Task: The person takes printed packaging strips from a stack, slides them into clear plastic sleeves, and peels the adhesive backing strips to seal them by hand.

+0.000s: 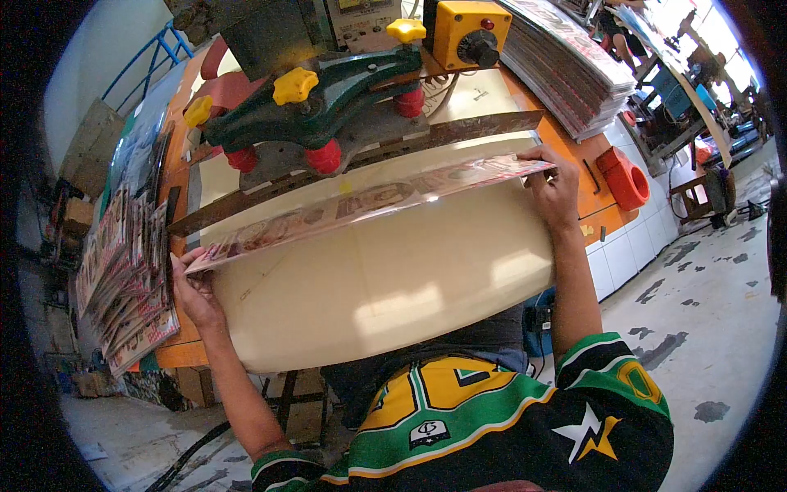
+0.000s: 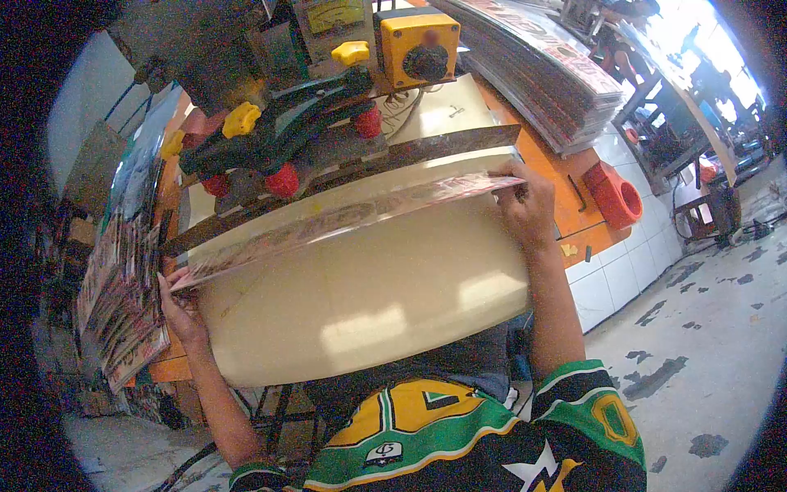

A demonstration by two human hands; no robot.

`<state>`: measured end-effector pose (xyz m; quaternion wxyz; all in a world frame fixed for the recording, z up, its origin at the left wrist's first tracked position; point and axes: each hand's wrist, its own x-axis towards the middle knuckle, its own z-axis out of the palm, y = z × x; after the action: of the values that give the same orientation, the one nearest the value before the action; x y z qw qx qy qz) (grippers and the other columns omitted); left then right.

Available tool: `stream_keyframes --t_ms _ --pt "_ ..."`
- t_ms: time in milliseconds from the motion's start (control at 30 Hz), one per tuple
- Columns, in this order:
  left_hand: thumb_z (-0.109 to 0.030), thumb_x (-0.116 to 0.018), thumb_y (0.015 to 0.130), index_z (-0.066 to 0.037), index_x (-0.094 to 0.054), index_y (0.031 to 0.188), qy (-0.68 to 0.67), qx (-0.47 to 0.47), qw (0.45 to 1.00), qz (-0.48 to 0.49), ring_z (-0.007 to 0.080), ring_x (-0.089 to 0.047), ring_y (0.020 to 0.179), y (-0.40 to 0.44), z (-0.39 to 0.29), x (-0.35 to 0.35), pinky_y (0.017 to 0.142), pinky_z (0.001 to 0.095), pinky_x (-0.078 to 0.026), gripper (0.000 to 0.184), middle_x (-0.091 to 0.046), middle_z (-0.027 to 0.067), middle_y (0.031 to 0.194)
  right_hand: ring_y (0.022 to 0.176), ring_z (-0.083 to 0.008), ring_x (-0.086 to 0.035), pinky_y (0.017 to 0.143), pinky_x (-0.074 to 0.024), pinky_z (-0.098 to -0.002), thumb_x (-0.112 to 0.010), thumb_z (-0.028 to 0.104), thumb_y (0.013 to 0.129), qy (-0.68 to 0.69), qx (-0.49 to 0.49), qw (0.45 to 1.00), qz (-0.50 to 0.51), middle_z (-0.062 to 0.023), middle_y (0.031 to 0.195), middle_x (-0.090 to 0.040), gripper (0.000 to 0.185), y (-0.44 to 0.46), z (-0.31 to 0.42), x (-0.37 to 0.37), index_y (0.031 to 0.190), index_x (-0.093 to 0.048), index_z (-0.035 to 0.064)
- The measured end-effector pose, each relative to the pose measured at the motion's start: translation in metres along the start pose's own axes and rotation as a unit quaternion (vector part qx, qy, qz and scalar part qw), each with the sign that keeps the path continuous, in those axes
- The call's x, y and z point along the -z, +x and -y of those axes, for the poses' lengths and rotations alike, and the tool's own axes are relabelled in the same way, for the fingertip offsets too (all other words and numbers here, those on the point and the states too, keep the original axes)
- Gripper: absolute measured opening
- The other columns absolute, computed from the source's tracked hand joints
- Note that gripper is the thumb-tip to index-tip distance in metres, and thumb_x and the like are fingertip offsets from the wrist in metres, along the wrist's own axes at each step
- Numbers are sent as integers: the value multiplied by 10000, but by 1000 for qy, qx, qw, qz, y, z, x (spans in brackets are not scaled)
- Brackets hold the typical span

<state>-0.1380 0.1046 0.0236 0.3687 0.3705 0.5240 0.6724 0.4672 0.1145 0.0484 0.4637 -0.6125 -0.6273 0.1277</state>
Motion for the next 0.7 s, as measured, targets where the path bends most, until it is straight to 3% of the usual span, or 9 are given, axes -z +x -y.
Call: stream_keyframes --t_ms 67,133,467,567,700 --pt "-402 -407 1124 30 -631 1135 13 -5 1000 1 220 -688 1003 -2 -2 -3 896 356 -556 487 -707 161 1091 850 -210 -762 773 -568 -324 -660 105 883 3 -12 1000 6 -156 915 -781 200 1 0 -2 1027 -756 5" --pt "-402 -404 1125 30 -633 1137 26 -10 1000 2 219 -684 1012 -6 -5 -9 904 357 -553 489 -706 159 1089 870 -232 -772 799 -573 -337 -666 110 889 -5 57 998 -21 -164 937 -787 215 3 -4 -7 1052 -769 16" --pt "-454 -405 1121 29 -650 1136 54 -29 998 2 210 -679 996 -6 -1 -11 908 331 -532 543 -714 162 1089 956 -270 -780 854 -576 -337 -689 76 863 -27 51 998 -26 -182 1009 -788 269 3 1 -9 1114 -780 41" --pt "-462 -409 1118 23 -656 1116 40 -26 999 -3 205 -684 976 -6 -4 -11 899 329 -534 545 -719 156 1071 949 -245 -780 833 -581 -331 -683 80 880 -35 57 997 -34 -169 996 -792 247 3 0 -9 1103 -778 37" --pt "-457 -414 1118 19 -666 1051 10 -30 1000 -2 200 -695 927 -10 -9 -5 877 325 -537 543 -725 142 1000 799 -166 -739 688 -556 -306 -639 179 970 16 30 998 -44 -111 926 -780 231 -3 -6 -1 1071 -772 20"
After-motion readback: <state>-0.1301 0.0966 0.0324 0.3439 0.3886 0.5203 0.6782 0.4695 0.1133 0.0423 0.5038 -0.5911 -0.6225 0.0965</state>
